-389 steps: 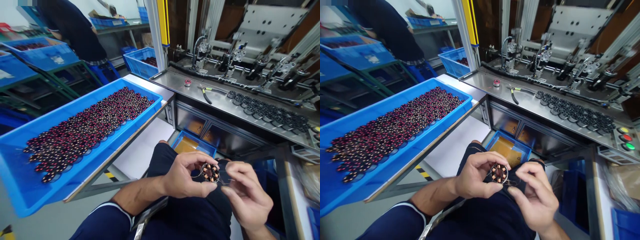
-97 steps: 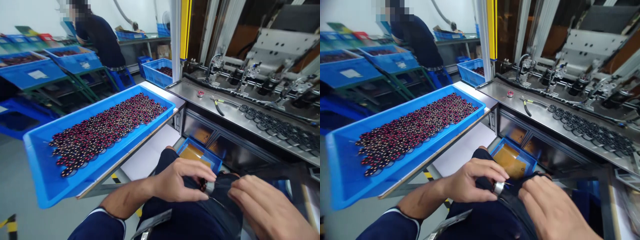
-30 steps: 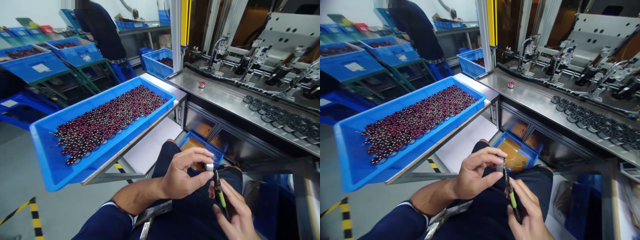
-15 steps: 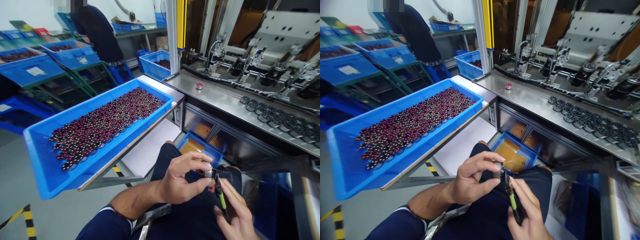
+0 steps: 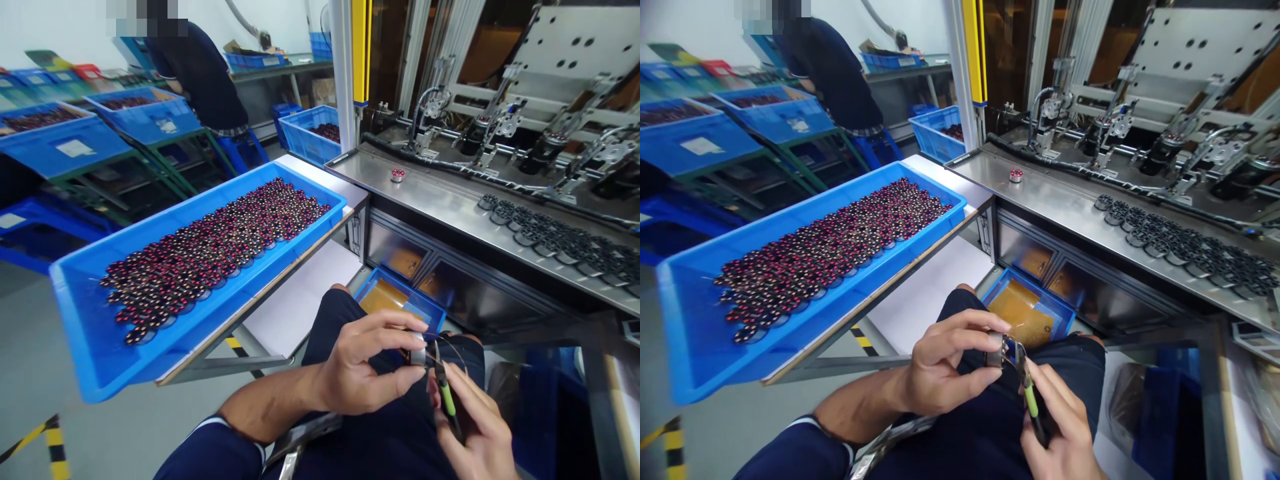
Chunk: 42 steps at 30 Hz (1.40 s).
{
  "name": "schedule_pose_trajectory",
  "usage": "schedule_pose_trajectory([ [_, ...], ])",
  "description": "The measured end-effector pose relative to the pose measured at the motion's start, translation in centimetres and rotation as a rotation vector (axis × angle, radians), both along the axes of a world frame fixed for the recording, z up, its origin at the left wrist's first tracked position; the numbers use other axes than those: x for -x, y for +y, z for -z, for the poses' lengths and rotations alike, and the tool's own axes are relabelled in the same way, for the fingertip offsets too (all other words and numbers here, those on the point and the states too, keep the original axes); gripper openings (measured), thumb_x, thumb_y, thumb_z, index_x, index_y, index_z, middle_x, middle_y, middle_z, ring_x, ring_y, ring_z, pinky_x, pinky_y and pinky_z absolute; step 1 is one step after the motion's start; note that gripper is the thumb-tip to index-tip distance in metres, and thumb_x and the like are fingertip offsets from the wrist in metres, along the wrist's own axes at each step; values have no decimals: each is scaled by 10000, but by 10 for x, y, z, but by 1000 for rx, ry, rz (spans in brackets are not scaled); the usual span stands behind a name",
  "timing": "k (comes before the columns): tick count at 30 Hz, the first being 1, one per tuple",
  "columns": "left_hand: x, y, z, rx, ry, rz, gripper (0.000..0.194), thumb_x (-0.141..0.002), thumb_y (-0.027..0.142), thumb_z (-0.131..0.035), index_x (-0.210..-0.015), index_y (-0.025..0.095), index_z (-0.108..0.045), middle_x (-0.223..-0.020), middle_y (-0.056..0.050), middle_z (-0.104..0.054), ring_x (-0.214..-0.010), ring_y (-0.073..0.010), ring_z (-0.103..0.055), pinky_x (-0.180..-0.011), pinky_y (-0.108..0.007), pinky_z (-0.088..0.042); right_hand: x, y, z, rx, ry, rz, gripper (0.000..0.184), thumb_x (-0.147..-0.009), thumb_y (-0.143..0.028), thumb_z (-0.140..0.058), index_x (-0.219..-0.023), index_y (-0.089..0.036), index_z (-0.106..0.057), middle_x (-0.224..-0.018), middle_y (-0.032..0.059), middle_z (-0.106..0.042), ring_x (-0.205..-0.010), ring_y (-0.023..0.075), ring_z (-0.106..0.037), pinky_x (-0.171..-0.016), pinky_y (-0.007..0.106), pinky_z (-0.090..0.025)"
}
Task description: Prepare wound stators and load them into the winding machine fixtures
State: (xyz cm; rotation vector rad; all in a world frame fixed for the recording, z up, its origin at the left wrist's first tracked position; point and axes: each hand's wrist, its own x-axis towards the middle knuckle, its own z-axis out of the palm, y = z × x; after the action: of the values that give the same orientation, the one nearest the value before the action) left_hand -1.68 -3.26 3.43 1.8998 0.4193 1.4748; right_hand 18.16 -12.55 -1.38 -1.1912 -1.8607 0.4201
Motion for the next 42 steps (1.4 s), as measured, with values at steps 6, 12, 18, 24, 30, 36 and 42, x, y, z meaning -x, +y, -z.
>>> schedule_pose_trajectory([
  [6,-1,-1,1,-17,-10,-16,410,-790,132,-778,-1178,132,-646,-1115,-154,-734,-1021,-226,-733,-877,-318,-629,4,-3,-6,1,-18,-17,733,-826,-59,-475,-1516,-295,-400,-1318,77,-641,-1202,230,-668,-939,279,-601],
  [12,3,-4,0,-117,36,-7,307,-824,101,-743,-1119,123,-659,-1209,-177,-686,-964,-195,-739,-792,-257,-640,5,-4,-9,1,-1,-38,781,-828,-55,-468,-1550,-325,-344,-1391,61,-597,-1263,232,-629,-947,270,-595],
  [18,3,-4,-3,-116,45,-39,265,-835,145,-749,-1085,116,-664,-1169,-170,-692,-967,-196,-739,-797,-262,-642,8,-5,-13,-6,-6,-35,795,-819,-48,-462,-1556,-321,-337,-1353,58,-614,-1260,224,-630,-979,281,-582],
  [24,3,-5,-1,-118,39,-20,275,-818,133,-762,-1072,98,-664,-1162,-181,-692,-968,-199,-743,-813,-253,-638,10,-2,-14,-22,13,-47,777,-819,-44,-460,-1541,-315,-363,-1348,72,-625,-1226,228,-655,-917,265,-605],
  [30,5,-5,-2,-103,50,2,284,-825,130,-747,-1098,125,-668,-1178,-168,-697,-960,-194,-744,-819,-273,-644,8,-1,-12,-52,28,-30,731,-793,-32,-496,-1479,-285,-472,-1158,58,-717,-1014,215,-743,-781,248,-633],
  [36,4,-3,-1,-96,33,-17,415,-794,139,-779,-1187,116,-648,-1139,-170,-728,-1022,-224,-742,-888,-308,-636,-2,-3,-4,-12,-13,34,638,-816,-78,-550,-1432,-244,-537,-1089,79,-753,-933,245,-762,-712,268,-645],
  [42,4,-3,-1,-99,56,-44,441,-808,193,-781,-1219,121,-637,-1118,-159,-731,-1007,-215,-743,-866,-298,-643,3,-2,-3,26,0,-3,682,-835,-72,-524,-1488,-258,-452,-1316,104,-659,-1169,268,-689,-883,305,-630],
])
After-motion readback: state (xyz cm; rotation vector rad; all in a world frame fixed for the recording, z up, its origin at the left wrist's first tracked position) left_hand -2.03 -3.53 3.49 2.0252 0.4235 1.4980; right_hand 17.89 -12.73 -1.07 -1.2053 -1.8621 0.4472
